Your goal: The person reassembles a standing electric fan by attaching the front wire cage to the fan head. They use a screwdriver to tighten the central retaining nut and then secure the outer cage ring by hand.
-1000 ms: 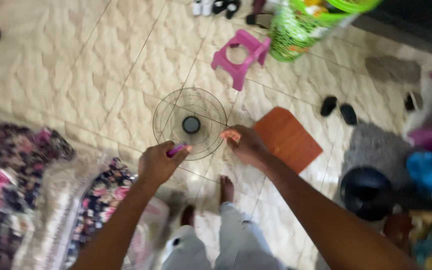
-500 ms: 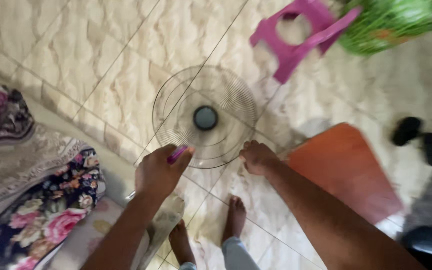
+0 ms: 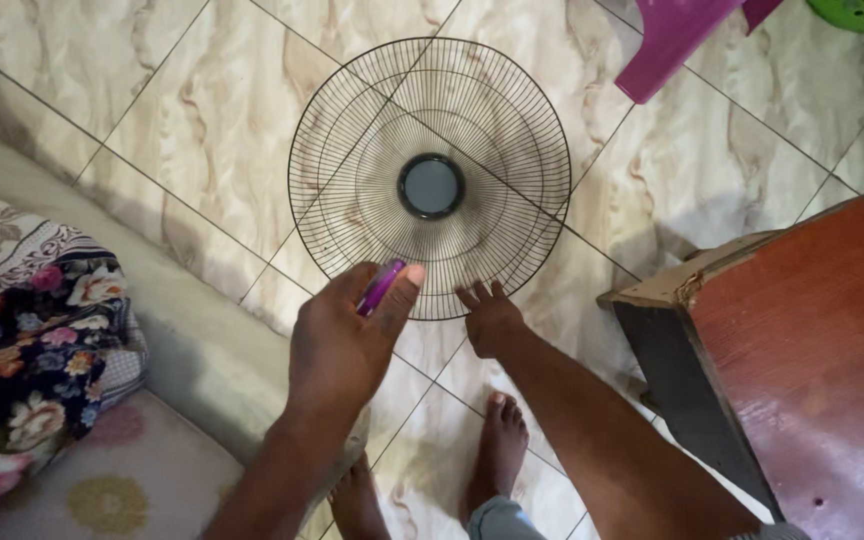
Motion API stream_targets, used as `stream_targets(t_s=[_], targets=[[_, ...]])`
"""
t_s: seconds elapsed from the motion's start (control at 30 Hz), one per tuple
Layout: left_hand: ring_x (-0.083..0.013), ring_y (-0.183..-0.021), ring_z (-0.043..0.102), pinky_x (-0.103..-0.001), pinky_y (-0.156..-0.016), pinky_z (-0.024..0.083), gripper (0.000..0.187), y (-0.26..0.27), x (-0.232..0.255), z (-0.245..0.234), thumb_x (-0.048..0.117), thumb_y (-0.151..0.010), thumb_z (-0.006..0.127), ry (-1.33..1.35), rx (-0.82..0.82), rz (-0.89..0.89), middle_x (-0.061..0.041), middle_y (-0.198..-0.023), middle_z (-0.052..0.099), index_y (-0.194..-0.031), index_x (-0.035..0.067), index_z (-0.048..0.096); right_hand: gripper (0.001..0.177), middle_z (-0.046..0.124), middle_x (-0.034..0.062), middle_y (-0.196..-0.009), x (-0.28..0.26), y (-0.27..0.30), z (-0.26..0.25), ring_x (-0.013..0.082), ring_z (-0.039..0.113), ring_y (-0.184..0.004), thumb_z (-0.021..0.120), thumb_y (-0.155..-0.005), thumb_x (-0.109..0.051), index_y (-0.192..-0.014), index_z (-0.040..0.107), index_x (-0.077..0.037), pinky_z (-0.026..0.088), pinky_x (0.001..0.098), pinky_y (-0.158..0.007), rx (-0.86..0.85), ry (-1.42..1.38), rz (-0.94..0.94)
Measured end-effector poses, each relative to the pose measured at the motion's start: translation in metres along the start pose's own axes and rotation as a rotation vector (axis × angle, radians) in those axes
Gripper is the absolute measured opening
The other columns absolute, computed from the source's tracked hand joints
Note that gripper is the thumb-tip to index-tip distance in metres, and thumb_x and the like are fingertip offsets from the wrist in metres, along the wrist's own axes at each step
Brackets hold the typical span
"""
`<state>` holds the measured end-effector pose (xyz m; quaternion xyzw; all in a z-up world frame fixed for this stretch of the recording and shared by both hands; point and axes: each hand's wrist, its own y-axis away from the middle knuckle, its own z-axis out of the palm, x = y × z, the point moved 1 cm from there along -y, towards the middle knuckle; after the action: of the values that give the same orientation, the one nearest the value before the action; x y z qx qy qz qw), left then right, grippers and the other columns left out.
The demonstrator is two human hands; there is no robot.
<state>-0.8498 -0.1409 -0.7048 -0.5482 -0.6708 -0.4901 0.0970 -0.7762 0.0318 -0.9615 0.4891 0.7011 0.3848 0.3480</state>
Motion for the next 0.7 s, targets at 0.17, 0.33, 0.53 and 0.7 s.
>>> stream_targets(t_s=[0.17,0.33,0.53,0.7], targets=[[-0.0242,-0.059,0.055,-0.038,-0.061,0.050,0.050,0.003,0.009,-0.024,0.054,-0.091,0.068,0.002,0.122,0.146,-0.011,-0.067,0.063,-0.091,0.004,0.072,0.053,0.055,0.0150,-0.148,-0.009,0.011,-0.009,0.0323,0.053,-0.130,0.064,-0.085,-0.006,-0.137,0.056,-0.003,0.035,0.0466,-0.115,0.323,-0.098,-0.151],[-0.0235,-0.059,0.058,-0.041,-0.061,0.049,0.051,0.033,0.066,-0.073,0.057,-0.088,0.067,0.018,0.283,0.059,-0.013,-0.067,0.065,-0.093,0.006,0.075,0.047,0.073,0.0056,-0.122,0.001,0.069,-0.123,0.0327,0.064,-0.108,0.065,-0.070,0.003,-0.111,0.077,-0.015,0.049,0.0439,-0.097,0.877,-0.445,-0.261],[-0.0213,-0.060,0.060,-0.040,-0.061,0.048,0.055,0.070,0.140,-0.143,0.058,-0.085,0.073,0.133,0.407,-0.056,-0.011,-0.066,0.067,-0.087,0.003,0.073,0.041,0.081,0.0060,-0.099,0.061,0.190,-0.309,0.0169,0.074,-0.086,0.056,-0.076,0.004,-0.105,0.082,-0.008,0.058,0.0317,-0.077,1.168,-1.257,-0.329],[-0.0210,-0.056,0.053,-0.041,-0.057,0.044,0.042,0.105,0.178,-0.199,0.043,-0.077,0.085,0.220,0.497,-0.087,-0.007,-0.062,0.065,-0.074,0.004,0.069,0.038,0.076,0.0100,-0.099,0.092,0.394,-0.375,0.0161,0.069,-0.080,0.058,-0.079,0.004,-0.112,0.075,0.005,0.058,0.0295,-0.074,1.082,-1.729,-0.590]])
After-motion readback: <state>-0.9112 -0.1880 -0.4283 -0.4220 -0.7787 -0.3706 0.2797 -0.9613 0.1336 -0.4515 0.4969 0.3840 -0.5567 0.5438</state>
